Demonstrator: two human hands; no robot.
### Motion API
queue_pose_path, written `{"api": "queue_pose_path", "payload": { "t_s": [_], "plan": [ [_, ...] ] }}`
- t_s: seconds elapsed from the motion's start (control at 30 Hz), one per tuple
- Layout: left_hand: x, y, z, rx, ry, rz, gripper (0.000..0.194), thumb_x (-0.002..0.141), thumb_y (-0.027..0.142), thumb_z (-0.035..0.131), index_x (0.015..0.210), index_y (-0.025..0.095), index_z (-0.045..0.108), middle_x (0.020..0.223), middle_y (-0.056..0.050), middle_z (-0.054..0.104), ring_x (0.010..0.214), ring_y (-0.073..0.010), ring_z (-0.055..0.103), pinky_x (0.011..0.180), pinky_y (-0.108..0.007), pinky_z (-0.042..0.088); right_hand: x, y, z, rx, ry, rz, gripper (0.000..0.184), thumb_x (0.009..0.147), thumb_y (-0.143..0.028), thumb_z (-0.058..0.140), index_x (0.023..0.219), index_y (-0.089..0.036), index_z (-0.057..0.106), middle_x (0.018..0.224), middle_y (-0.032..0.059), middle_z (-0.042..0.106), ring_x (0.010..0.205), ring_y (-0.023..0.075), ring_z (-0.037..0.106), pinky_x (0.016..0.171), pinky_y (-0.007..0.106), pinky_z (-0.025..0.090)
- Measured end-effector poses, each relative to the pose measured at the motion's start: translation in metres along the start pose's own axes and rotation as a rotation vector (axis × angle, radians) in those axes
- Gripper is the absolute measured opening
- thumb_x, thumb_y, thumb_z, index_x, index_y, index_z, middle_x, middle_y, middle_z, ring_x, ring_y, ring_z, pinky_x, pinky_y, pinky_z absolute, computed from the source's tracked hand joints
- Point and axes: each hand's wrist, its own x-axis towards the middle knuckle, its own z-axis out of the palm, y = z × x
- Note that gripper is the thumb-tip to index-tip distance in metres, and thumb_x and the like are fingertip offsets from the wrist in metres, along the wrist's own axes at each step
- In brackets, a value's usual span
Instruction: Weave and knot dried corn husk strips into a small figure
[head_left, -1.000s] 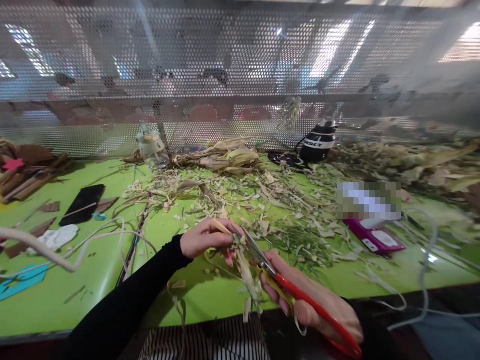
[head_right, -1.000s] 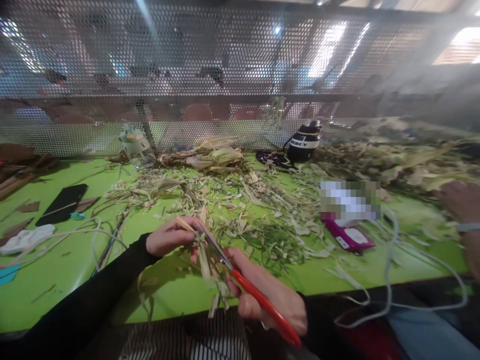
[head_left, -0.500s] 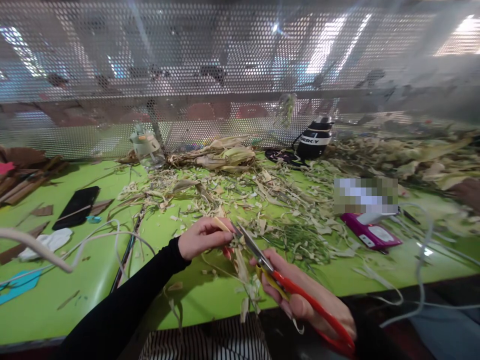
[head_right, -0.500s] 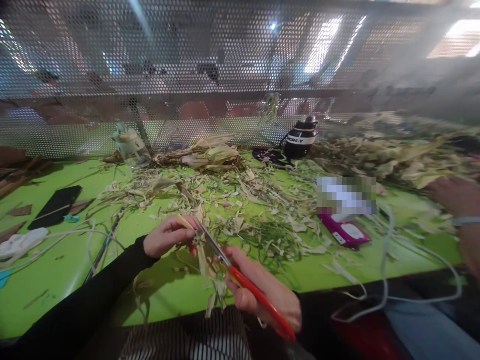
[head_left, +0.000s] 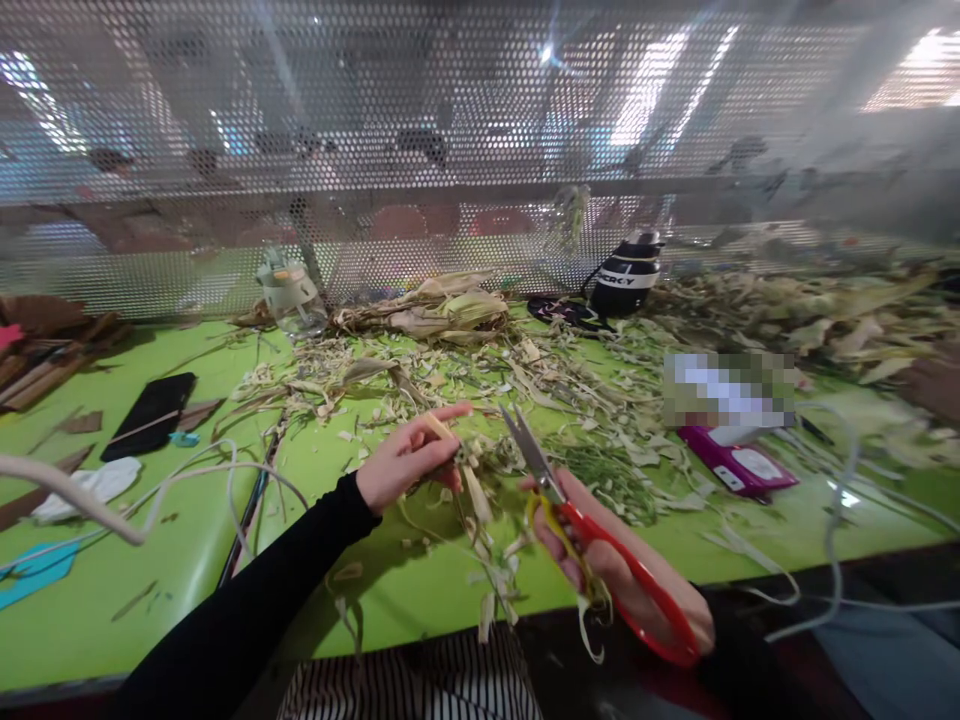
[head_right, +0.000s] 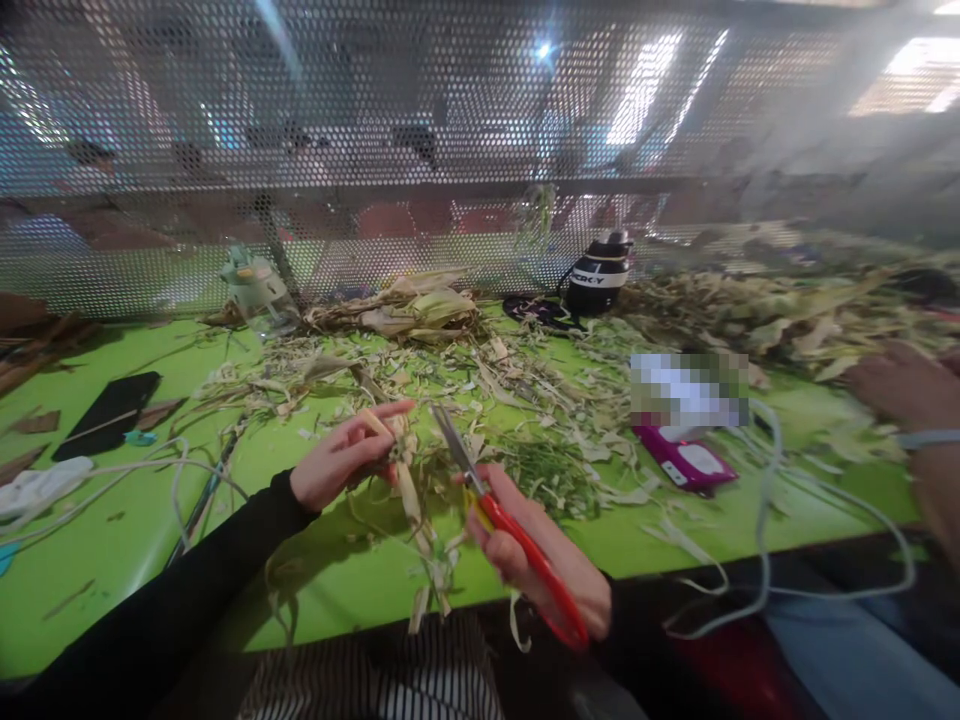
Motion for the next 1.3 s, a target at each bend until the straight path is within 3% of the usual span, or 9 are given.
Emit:
{"api": "queue_pose_path", "payload": {
  "t_s": [0.1,0.17,0.5,0.7,0.77,0.83,0.93,1.1,1.3],
  "plan": [
    [0.006,0.000,-0.001,-0.092,0.249,-0.030,0.043,0.075,0.022,0.068,0.115,0.018,0.055,0.071,0.004,0.055,0.059,-0.0089,0.060,0.064,-0.026,0.056,0.007,-0.009,-0.012,-0.482,0.186,0.019,0.068,0.074,-0.068,0.052,0.122,-0.021,0.039,0.071,0.0005,0.053,0.060,0.0190,0.052,0.059,0.031,0.043],
    [0.010,0.000,-0.003,-0.162,0.312,-0.036,0.038,0.072,0.017,0.069,0.108,0.014,0.057,0.069,0.004,0.056,0.060,-0.0085,0.062,0.066,-0.023,0.055,0.012,-0.013,-0.019,-0.682,0.253,0.051,0.062,0.077,-0.064,0.052,0.120,-0.021,0.039,0.070,0.0007,0.056,0.060,0.0216,0.055,0.062,0.034,0.043],
    [0.009,-0.001,-0.005,-0.290,0.299,-0.056,0.030,0.064,0.013,0.076,0.090,0.015,0.061,0.073,0.000,0.065,0.073,-0.0157,0.068,0.071,-0.028,0.056,0.049,-0.002,-0.037,-0.955,0.374,0.152,0.052,0.083,-0.049,0.049,0.121,-0.015,0.040,0.075,0.0065,0.065,0.061,0.0251,0.063,0.059,0.035,0.047],
    [0.011,-0.002,-0.005,-0.301,0.283,-0.041,0.027,0.061,0.015,0.078,0.081,0.013,0.061,0.075,-0.001,0.066,0.072,-0.0146,0.068,0.071,-0.027,0.055,0.068,-0.001,-0.056,-1.348,0.405,0.179,0.046,0.080,-0.027,0.052,0.122,-0.009,0.050,0.110,0.0212,0.064,0.101,0.0381,0.059,0.082,0.050,0.045],
    [0.012,-0.003,-0.004,-0.304,0.297,-0.062,0.031,0.058,0.015,0.080,0.081,0.014,0.060,0.073,0.000,0.066,0.071,-0.0146,0.068,0.069,-0.026,0.054,0.071,-0.010,-0.046,-1.241,0.391,0.046,0.039,0.086,-0.031,0.046,0.118,-0.011,0.054,0.112,0.0192,0.064,0.104,0.0359,0.058,0.085,0.050,0.045],
    [0.012,-0.004,-0.003,-0.297,0.297,-0.081,0.034,0.056,0.016,0.082,0.081,0.014,0.060,0.071,0.001,0.066,0.068,-0.0134,0.067,0.068,-0.025,0.053,0.075,-0.019,-0.028,-0.920,0.254,-0.127,0.037,0.090,-0.037,0.041,0.118,-0.016,0.054,0.115,0.0134,0.064,0.101,0.0265,0.061,0.084,0.039,0.049],
    [0.012,-0.005,-0.002,-0.267,0.291,-0.095,0.036,0.053,0.019,0.084,0.079,0.013,0.059,0.070,0.001,0.066,0.063,-0.0095,0.065,0.065,-0.020,0.051,0.088,-0.022,0.001,-0.578,0.158,-0.202,0.029,0.088,-0.040,0.048,0.107,-0.020,0.058,0.101,0.0066,0.068,0.088,0.0202,0.064,0.076,0.032,0.050],
    [0.012,-0.002,-0.003,-0.175,0.320,-0.090,0.036,0.052,0.024,0.084,0.071,0.012,0.057,0.062,0.004,0.063,0.055,-0.0052,0.058,0.056,-0.016,0.045,0.102,-0.010,0.016,-0.221,0.235,-0.119,0.026,0.081,-0.042,0.058,0.089,-0.017,0.059,0.076,0.0020,0.064,0.070,0.0156,0.059,0.066,0.028,0.047],
    [0.014,0.002,-0.010,-0.183,0.380,-0.027,0.033,0.058,0.029,0.081,0.073,0.014,0.055,0.073,-0.001,0.066,0.064,-0.0093,0.062,0.066,-0.024,0.051,0.100,-0.006,0.014,0.181,0.226,-0.027,0.028,0.075,-0.042,0.066,0.086,-0.018,0.057,0.070,-0.0025,0.058,0.065,0.0098,0.054,0.062,0.022,0.042]
  ]
}}
